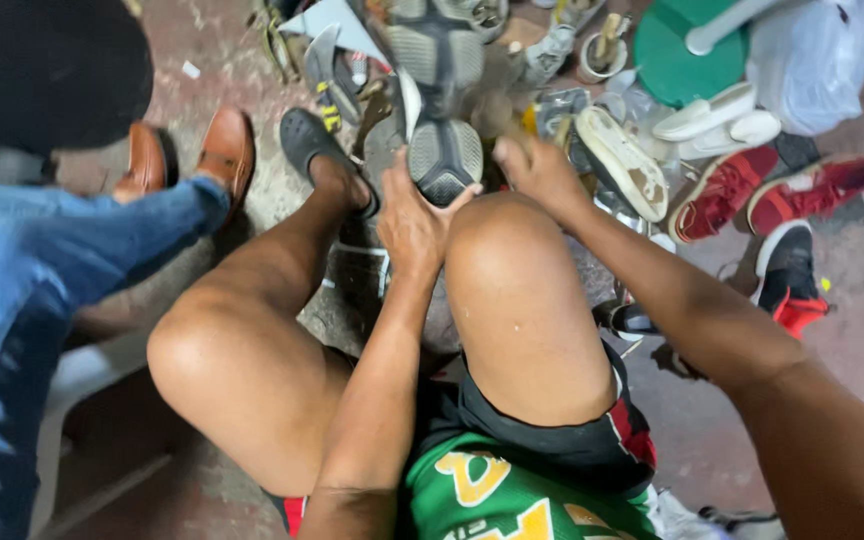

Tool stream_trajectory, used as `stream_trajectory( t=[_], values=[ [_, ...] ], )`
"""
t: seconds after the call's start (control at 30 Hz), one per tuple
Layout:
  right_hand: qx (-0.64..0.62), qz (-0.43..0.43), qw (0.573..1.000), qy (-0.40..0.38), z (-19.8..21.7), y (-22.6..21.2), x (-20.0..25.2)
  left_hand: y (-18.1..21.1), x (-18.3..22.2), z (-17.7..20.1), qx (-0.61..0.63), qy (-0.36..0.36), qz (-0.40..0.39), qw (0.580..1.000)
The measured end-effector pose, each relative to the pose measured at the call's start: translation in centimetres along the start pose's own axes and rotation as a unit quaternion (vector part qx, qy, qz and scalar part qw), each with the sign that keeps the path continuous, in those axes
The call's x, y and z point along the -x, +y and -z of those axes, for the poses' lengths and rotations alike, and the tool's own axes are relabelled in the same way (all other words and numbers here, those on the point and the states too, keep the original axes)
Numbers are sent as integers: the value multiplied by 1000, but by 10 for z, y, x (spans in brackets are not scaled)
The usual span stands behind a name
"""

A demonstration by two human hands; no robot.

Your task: The person fits a replacement sole onto a black sneaker and then secures it by hammering the bottom of the shoe.

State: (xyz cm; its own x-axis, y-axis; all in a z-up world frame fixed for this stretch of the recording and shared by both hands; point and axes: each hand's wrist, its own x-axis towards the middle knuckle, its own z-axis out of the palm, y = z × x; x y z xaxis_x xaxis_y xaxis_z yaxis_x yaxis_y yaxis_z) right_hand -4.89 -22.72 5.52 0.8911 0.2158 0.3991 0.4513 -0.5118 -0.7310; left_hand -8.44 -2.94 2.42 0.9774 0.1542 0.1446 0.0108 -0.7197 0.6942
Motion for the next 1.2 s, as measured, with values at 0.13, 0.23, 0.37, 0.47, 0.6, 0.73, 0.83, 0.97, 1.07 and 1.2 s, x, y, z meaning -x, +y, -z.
stream_trajectory(
  t=[0.13, 0.23, 0.37, 0.47, 0.6, 0.73, 0.83, 0.97, 1.07, 1.2],
  values=[
    [-158, -257, 953, 21, 19, 14, -24, 10, -7, -6, -8, -7, 8, 1000],
    [-227, -182, 953, 86, 18, 17, -6, 11, -5, -11, 17, -3, 30, 999],
    [288, 181, 939, -50, 4, 57, -29, 14, -18, -10, 29, 7, -6, 1000],
    [-2, -91, 994, -63, 7, 47, -10, 7, -6, -10, 34, 4, 21, 999],
    [-251, -230, 940, -16, 41, -10, 11, -4, -3, -10, 54, 42, 18, 998],
    [-296, -225, 927, 47, 60, -9, 30, -12, -3, -17, 90, 53, -10, 995],
    [-376, -146, 909, 107, 35, 13, 55, -13, -6, -18, 123, 24, 39, 991],
    [-162, -314, 935, -23, -11, 42, 40, -12, -4, -8, 118, 22, 45, 992],
    [-215, -320, 922, -28, 13, 27, 28, -14, -7, -15, 120, 15, 56, 991],
    [-299, -238, 924, 32, 36, -23, 28, -13, -5, -11, 151, -1, 68, 986]
  ],
)
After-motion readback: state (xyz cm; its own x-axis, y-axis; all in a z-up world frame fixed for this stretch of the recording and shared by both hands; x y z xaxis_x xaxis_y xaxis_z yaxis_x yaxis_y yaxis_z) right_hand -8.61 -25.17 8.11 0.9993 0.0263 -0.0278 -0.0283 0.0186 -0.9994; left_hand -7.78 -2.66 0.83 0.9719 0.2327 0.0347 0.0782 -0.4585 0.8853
